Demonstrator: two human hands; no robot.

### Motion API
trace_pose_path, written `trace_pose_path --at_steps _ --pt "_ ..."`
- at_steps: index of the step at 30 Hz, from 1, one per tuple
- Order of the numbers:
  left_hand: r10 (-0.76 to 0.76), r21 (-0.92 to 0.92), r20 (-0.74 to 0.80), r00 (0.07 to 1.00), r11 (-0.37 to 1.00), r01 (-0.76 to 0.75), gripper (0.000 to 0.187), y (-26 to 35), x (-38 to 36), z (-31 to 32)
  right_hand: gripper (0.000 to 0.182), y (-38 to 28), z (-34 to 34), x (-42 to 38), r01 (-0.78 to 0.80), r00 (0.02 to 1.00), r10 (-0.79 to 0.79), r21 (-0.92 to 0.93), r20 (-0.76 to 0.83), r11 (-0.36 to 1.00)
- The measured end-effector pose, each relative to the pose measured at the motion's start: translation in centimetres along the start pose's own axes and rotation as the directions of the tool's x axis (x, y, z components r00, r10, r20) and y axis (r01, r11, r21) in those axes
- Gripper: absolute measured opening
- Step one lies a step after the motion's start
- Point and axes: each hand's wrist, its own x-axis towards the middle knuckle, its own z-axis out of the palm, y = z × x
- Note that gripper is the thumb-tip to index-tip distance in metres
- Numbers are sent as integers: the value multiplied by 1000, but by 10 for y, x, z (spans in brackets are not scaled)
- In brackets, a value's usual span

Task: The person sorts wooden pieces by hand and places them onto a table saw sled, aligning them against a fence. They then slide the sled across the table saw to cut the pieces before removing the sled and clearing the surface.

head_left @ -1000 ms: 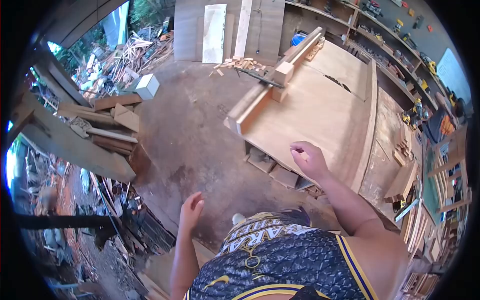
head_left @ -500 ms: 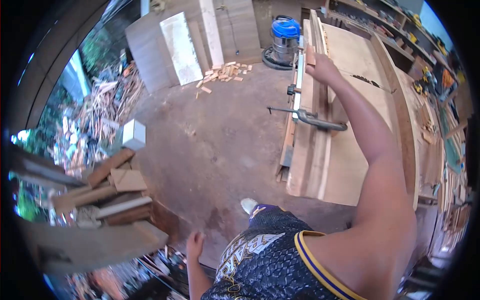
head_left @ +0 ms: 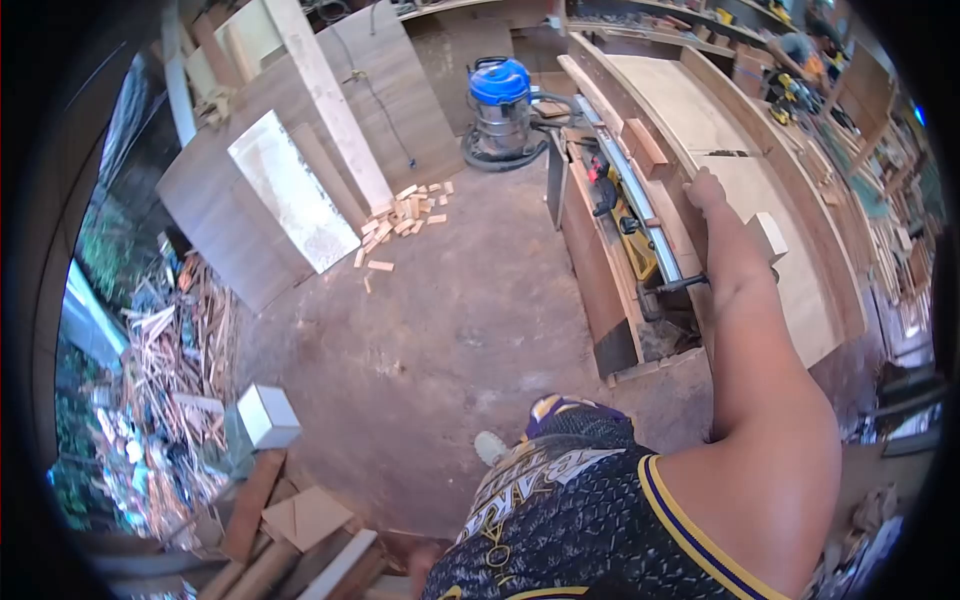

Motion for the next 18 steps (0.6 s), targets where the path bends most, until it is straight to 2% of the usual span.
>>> trace_pose_path --at_steps 1,2,3,4,5,6,7,8,9,10,12,13,14,15,16,18 --pt "3 -13 82 997 1000 -2 48 9 43 -19 63 1 -4 -1 -26 1000 26 2 -12 1000" --pt "11 -17 152 988 1000 -8 48 7 131 -72 56 3 -2 -2 -24 998 24 -4 -59 1000" --pt "44 9 137 990 999 -46 48 41 184 -115 52 6 4 -1 -30 994 30 -1 -101 1000" --pt "-284 -536 193 939 771 343 46 95 239 -209 52 10 8 10 -70 991 73 29 -112 997" --pt "-106 -621 -135 985 784 -1 17 106 317 -230 47 18 7 28 -49 994 55 64 -96 997" --pt "-34 -602 -131 991 796 -52 19 151 367 -282 45 25 9 43 -25 996 33 93 -81 995" --pt "42 -570 -154 987 812 -123 30 187 425 -315 45 25 1 46 -61 994 71 106 -88 992" --pt "112 -537 -166 980 823 -185 41 225 476 -341 46 15 -21 42 -115 993 121 267 -4 957" --pt "172 -558 -124 977 802 -211 41 293 490 -373 48 5 -32 47 -171 985 152 417 79 893" --pt "230 -581 -82 970 779 -234 41 370 494 -405 48 -1 -29 65 -195 981 180 420 76 886" --pt "358 -533 -37 933 782 -321 40 482 553 -418 54 -10 -29 116 -206 979 184 447 92 871" --pt "471 -513 -32 882 750 -419 41 543 576 -419 58 -15 -34 145 -208 978 186 459 94 863" --pt "571 -491 -20 821 709 -506 42 600 594 -417 62 -26 -33 171 -296 954 229 463 196 836" --pt "702 -467 -38 711 617 -633 43 659 610 -414 66 -39 -29 194 -381 917 266 458 297 803" --pt "722 -496 19 692 608 -620 43 726 607 -419 64 -48 -26 217 -417 885 248 434 395 799" --pt "815 -421 -7 579 523 -741 44 845 611 -428 61 -61 -3 264 -477 803 186 423 567 771"
